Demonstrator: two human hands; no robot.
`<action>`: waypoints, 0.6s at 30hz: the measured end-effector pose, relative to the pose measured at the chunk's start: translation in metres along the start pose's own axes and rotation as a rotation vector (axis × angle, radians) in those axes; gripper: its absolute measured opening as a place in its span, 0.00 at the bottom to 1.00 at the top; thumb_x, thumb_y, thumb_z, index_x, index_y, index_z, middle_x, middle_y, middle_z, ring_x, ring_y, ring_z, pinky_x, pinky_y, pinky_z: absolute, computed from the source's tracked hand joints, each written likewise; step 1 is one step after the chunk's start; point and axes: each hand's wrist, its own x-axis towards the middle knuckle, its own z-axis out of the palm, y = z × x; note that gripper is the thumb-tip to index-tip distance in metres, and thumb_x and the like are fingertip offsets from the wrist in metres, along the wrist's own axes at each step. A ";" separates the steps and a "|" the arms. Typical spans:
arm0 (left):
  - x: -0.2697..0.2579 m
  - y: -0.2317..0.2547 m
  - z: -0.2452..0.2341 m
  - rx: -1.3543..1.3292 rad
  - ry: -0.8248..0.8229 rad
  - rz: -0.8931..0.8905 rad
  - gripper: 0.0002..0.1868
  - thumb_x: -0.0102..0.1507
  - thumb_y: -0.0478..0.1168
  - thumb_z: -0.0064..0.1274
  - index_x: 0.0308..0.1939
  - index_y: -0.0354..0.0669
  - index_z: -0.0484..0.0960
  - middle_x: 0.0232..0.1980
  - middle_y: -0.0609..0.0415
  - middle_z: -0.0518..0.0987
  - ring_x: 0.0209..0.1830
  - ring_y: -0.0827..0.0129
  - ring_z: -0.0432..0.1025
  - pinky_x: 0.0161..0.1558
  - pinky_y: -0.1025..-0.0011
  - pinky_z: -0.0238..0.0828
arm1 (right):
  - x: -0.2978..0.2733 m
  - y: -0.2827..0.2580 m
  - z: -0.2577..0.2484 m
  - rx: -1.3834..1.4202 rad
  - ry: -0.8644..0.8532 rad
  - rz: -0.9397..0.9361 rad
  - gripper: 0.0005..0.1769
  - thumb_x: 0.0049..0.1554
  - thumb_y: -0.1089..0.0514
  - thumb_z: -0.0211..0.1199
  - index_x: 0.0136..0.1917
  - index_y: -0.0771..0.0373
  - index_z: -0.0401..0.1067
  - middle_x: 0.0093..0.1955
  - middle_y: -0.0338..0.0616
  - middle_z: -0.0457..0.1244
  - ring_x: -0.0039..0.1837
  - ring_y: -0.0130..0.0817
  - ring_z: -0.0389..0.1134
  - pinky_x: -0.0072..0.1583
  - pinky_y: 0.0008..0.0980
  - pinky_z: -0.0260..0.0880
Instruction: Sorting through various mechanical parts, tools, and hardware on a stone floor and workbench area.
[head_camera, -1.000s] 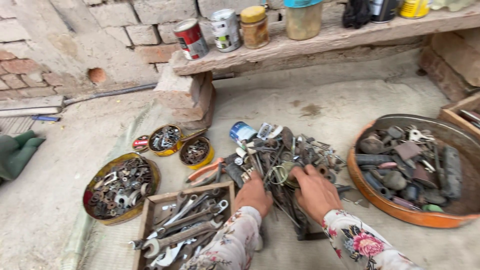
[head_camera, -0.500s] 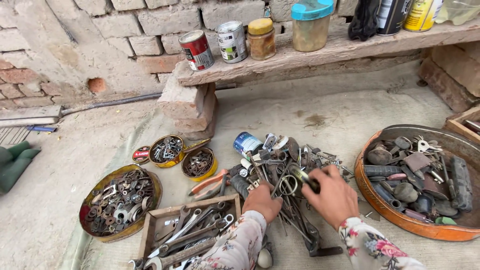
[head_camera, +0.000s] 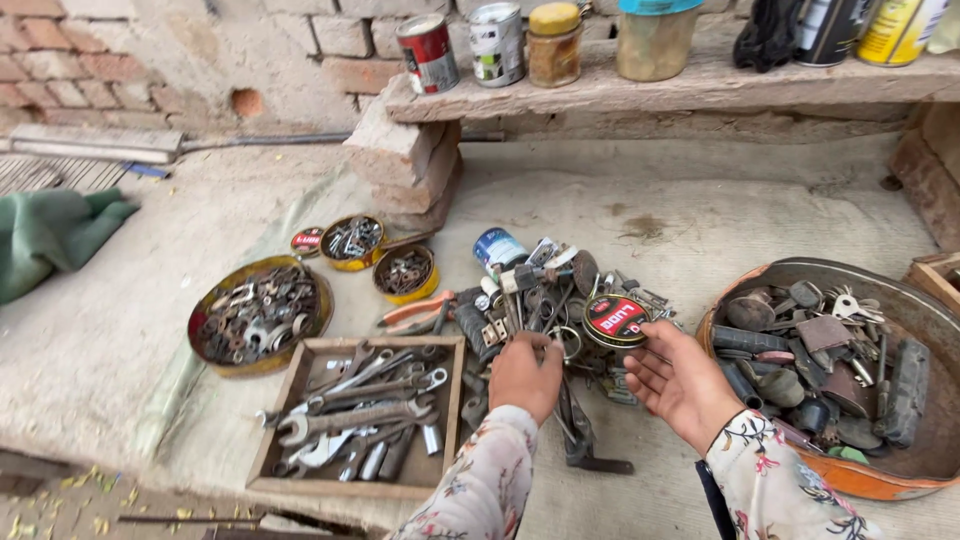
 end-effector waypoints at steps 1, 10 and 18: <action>-0.001 -0.004 0.004 -0.004 0.007 -0.012 0.20 0.63 0.53 0.54 0.52 0.47 0.81 0.55 0.47 0.82 0.60 0.52 0.72 0.62 0.59 0.66 | -0.004 0.003 0.004 -0.011 -0.006 0.007 0.17 0.56 0.48 0.64 0.53 0.61 0.71 0.46 0.38 0.65 0.48 0.30 0.68 0.50 0.33 0.71; 0.058 -0.005 -0.034 -0.813 -0.154 -0.124 0.25 0.68 0.51 0.46 0.56 0.31 0.78 0.43 0.45 0.85 0.29 0.63 0.81 0.27 0.67 0.77 | -0.012 -0.003 0.087 -0.060 -0.124 -0.052 0.15 0.55 0.47 0.65 0.50 0.58 0.72 0.44 0.36 0.66 0.45 0.30 0.69 0.47 0.35 0.71; 0.204 -0.043 -0.112 -1.026 0.069 -0.148 0.22 0.68 0.44 0.47 0.58 0.26 0.72 0.43 0.40 0.84 0.32 0.56 0.84 0.30 0.64 0.84 | 0.006 -0.017 0.217 -0.117 -0.193 -0.101 0.17 0.57 0.51 0.62 0.56 0.63 0.75 0.48 0.41 0.72 0.46 0.33 0.71 0.47 0.35 0.73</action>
